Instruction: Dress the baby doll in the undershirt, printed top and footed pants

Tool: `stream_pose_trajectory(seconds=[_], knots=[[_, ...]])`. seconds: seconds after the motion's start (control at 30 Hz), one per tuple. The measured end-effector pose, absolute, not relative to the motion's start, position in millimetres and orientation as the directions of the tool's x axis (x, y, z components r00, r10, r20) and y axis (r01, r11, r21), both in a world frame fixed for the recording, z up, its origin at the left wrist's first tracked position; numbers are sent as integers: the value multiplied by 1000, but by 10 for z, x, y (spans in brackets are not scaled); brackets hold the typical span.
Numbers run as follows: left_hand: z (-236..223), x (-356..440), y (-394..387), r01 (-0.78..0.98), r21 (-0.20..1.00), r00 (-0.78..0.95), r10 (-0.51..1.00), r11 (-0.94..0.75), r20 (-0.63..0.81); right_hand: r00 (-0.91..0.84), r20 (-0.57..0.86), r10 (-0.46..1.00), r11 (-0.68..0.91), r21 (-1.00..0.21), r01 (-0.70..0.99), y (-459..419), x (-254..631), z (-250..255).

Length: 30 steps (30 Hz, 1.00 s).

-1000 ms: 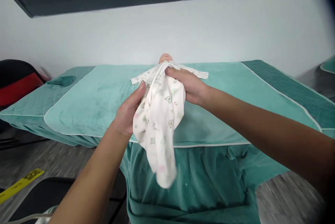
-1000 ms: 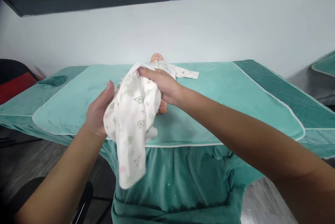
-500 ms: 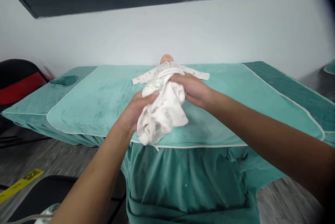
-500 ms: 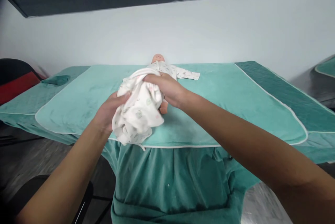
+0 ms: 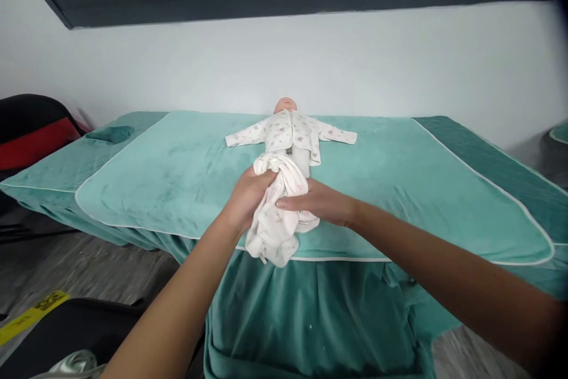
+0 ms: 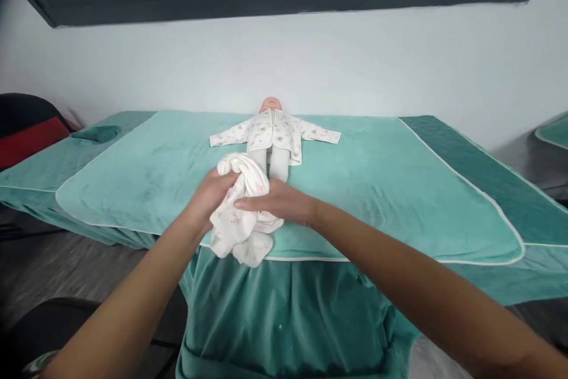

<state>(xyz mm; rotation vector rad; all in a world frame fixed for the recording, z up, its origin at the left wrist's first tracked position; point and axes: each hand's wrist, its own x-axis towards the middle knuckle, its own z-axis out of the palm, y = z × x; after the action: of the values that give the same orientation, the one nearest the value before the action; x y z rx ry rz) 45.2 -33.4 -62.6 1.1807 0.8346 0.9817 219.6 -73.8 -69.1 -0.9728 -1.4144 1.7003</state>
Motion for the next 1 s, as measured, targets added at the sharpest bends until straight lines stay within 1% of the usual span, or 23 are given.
stream_pose_trajectory(seconds=[0.03,0.1,0.17,0.23,0.3,0.33,0.37,0.47,0.53,0.57,0.6,0.67,0.73,0.8,0.9,1.0], knots=[[-680,473,-331,-117,988,362,931,97,-48,-379,-115,918,-134,-991,-23,-746,2220,-785],[-800,527,-307,-1,998,350,935,67,-62,-145,-106,984,-106,-994,8,-731,2297,-1014],[-917,612,-257,150,988,336,942,-35,-17,54,-48,997,-49,-999,17,-677,2399,-1275],[-1004,724,-190,371,911,359,933,-179,37,182,18,983,3,-996,85,-602,2502,-1519],[-1047,843,-124,572,774,394,919,-273,33,254,62,965,7,-978,210,-528,2577,-1703],[-1051,895,-96,633,718,407,913,-289,9,274,77,959,1,-964,266,-496,2600,-1766],[-1047,940,-71,666,687,417,909,-292,-18,285,89,954,-4,-951,310,-468,2614,-1810],[-1004,1013,-25,676,684,430,900,-273,-66,270,121,955,12,-928,372,-411,2617,-1863],[-967,1010,-14,626,735,461,884,-261,-79,243,148,959,43,-919,392,-389,2617,-1867],[-949,995,-11,571,785,487,869,-239,-90,219,165,962,68,-917,393,-380,2625,-1866],[-931,971,-7,499,845,513,852,-195,-106,193,186,964,103,-922,374,-371,2640,-1864],[-895,901,9,328,943,567,809,-49,-155,149,226,963,176,-941,288,-348,2692,-1854],[-859,814,42,223,971,627,750,87,-211,133,253,958,228,-957,179,-315,2762,-1837],[-827,732,90,212,967,693,675,143,-252,138,255,957,241,-964,111,-275,2831,-1815],[-792,669,167,261,952,761,572,159,-305,142,237,961,233,-971,45,-224,2899,-1787],[-783,699,227,268,946,757,568,182,-323,124,191,974,198,-979,-44,-210,2916,-1768]])
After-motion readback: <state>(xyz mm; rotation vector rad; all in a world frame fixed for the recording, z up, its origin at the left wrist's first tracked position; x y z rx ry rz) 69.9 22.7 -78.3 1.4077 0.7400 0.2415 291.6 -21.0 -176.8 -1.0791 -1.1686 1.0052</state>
